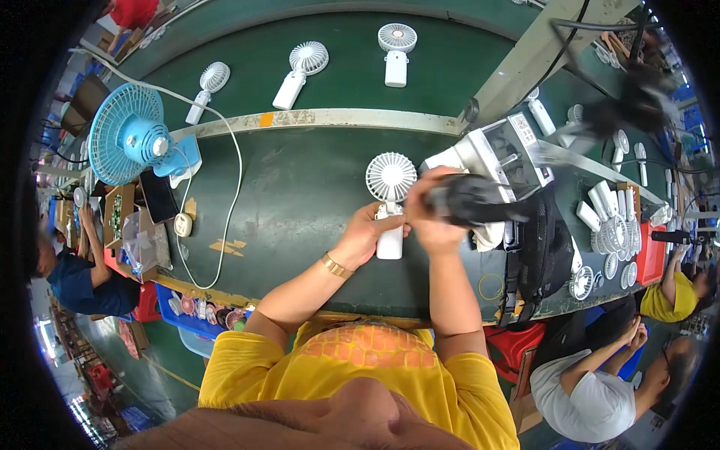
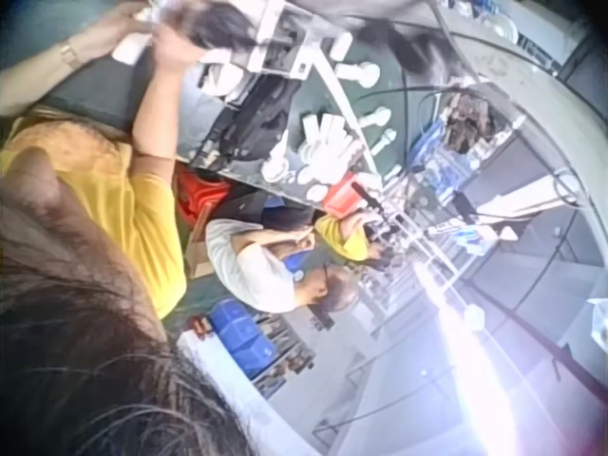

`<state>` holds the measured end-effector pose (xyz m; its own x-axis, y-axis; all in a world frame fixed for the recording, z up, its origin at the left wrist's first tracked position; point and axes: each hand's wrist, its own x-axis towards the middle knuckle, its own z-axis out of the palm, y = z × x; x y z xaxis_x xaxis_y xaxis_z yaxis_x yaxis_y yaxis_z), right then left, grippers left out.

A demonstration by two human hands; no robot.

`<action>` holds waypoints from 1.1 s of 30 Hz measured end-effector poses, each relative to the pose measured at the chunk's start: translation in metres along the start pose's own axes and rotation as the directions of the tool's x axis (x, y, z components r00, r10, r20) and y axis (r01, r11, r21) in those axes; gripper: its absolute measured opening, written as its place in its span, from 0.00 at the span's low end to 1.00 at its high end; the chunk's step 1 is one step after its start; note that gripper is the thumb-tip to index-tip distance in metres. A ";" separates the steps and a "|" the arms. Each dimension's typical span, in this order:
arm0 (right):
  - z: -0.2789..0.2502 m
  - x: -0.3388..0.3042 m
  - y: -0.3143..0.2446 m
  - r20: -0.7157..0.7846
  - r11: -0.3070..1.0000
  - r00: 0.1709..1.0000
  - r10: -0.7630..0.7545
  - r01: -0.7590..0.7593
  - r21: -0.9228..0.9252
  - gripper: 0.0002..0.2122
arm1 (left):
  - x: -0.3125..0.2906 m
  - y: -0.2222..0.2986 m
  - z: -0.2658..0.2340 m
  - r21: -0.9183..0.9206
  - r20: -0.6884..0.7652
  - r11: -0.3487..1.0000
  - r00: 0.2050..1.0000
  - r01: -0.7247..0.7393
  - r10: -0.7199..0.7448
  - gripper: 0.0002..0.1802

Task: The person takes mini fans from a conveyor belt, fastens screws into each fan using an electric screwdriver, and places the assembled fans back onto the conveyor belt.

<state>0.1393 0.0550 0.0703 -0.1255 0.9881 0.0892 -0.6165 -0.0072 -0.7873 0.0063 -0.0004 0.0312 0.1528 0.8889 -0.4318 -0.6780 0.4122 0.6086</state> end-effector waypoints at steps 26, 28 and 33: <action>0.050 0.008 0.004 0.118 0.954 0.954 -0.276 0.287 -0.091 0.30 | -0.005 -0.009 0.002 0.276 0.071 0.960 0.997 -0.037 0.018 0.15; 0.049 0.008 0.007 0.117 0.954 0.955 -0.274 0.285 -0.093 0.30 | -0.006 -0.008 0.004 0.255 0.041 0.966 0.998 -0.053 0.044 0.13; 0.048 0.005 0.019 0.079 0.962 0.964 -0.254 0.261 -0.083 0.27 | -0.007 -0.008 0.004 0.285 0.038 0.956 0.998 -0.067 0.059 0.15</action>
<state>0.0898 0.0529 0.0851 -0.0255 0.9421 0.3343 -0.5609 0.2633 -0.7849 0.0140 -0.0088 0.0318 0.1396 0.9186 -0.3698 -0.4536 0.3913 0.8007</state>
